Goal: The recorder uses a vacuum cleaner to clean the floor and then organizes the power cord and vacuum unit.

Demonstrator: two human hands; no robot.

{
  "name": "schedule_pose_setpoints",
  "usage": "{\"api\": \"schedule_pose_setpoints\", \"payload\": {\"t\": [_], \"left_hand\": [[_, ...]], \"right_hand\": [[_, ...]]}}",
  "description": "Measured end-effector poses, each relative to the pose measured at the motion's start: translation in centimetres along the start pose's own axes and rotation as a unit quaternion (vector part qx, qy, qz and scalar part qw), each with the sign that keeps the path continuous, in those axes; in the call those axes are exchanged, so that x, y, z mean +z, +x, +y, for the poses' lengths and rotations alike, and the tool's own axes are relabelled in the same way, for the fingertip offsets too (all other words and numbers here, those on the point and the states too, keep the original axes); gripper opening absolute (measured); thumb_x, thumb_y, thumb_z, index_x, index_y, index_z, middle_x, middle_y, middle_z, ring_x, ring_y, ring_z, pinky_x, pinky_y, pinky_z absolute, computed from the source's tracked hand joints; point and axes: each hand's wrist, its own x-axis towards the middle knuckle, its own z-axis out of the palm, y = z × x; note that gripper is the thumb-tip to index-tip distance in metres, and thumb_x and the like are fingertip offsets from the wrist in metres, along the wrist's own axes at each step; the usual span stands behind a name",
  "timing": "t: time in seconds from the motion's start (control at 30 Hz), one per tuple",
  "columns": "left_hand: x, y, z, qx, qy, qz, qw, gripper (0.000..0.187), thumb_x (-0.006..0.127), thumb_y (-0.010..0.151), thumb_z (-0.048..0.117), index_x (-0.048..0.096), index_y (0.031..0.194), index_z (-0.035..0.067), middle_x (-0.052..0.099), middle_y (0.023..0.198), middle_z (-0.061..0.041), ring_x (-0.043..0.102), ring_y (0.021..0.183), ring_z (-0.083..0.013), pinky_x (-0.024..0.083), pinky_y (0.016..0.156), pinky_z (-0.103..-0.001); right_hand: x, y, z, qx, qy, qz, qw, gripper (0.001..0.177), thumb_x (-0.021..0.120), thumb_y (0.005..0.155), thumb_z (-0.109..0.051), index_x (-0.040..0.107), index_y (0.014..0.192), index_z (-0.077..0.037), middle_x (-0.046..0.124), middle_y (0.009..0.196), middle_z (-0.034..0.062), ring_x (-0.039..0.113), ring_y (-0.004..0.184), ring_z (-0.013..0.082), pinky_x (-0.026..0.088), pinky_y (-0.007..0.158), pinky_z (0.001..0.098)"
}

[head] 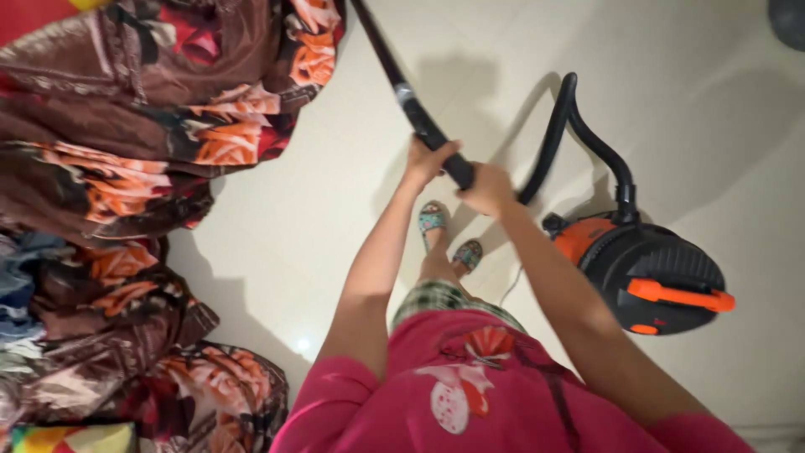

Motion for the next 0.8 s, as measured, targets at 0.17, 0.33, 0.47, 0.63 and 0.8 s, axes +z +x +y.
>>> {"api": "schedule_pose_setpoints", "payload": {"t": [0.17,0.33,0.47,0.63,0.8], "left_hand": [[7.7,-7.6,-8.5,0.025,0.019,-0.153,0.988,0.061,0.087,0.072,0.026,0.057,0.12,0.002,0.073,0.106,-0.015,0.071,0.081,-0.0233,0.057,0.063,-0.035],[11.5,-22.6,0.2,-0.132,-0.08,-0.198,0.968,0.049,0.086,0.079,0.037,0.069,0.106,-0.001,0.073,0.093,-0.012,0.071,0.078,-0.0212,0.059,0.066,-0.034],[10.2,-16.7,-4.5,-0.166,-0.144,-0.219,0.951,0.038,0.079,0.083,0.031,0.072,0.109,0.003,0.075,0.097,-0.009,0.07,0.074,-0.0187,0.058,0.064,-0.031],[5.4,-3.6,-4.6,-0.115,-0.227,-0.039,0.966,0.04,0.08,0.085,0.024,0.067,0.112,-0.001,0.073,0.094,-0.013,0.071,0.075,-0.0256,0.058,0.059,-0.037],[8.5,-10.7,-1.2,-0.092,-0.145,0.044,0.984,0.048,0.078,0.082,0.036,0.057,0.112,0.005,0.071,0.092,-0.012,0.074,0.076,-0.0249,0.062,0.053,-0.039]], "right_hand": [[-1.7,-9.9,9.5,0.047,-0.103,-0.062,0.992,0.045,0.079,0.067,-0.04,0.074,0.101,-0.012,0.074,0.09,0.0202,0.073,0.087,0.0413,0.058,0.077,0.0518],[-6.0,-23.9,12.4,0.109,-0.1,-0.125,0.981,0.058,0.084,0.061,-0.041,0.072,0.113,-0.018,0.076,0.088,0.0153,0.073,0.086,0.038,0.058,0.076,0.0494],[-4.0,-18.1,12.4,0.098,-0.154,-0.136,0.974,0.054,0.081,0.066,-0.051,0.074,0.106,-0.016,0.077,0.09,0.0162,0.074,0.089,0.0369,0.06,0.079,0.0482],[-2.1,-4.3,6.1,-0.093,-0.063,-0.019,0.993,0.049,0.081,0.065,-0.042,0.075,0.102,-0.011,0.073,0.085,0.0203,0.072,0.082,0.0415,0.057,0.074,0.0514],[-4.1,-10.8,7.4,-0.07,-0.058,-0.052,0.995,0.05,0.082,0.064,-0.04,0.074,0.104,-0.011,0.074,0.085,0.02,0.072,0.084,0.0412,0.057,0.075,0.0499]]}}
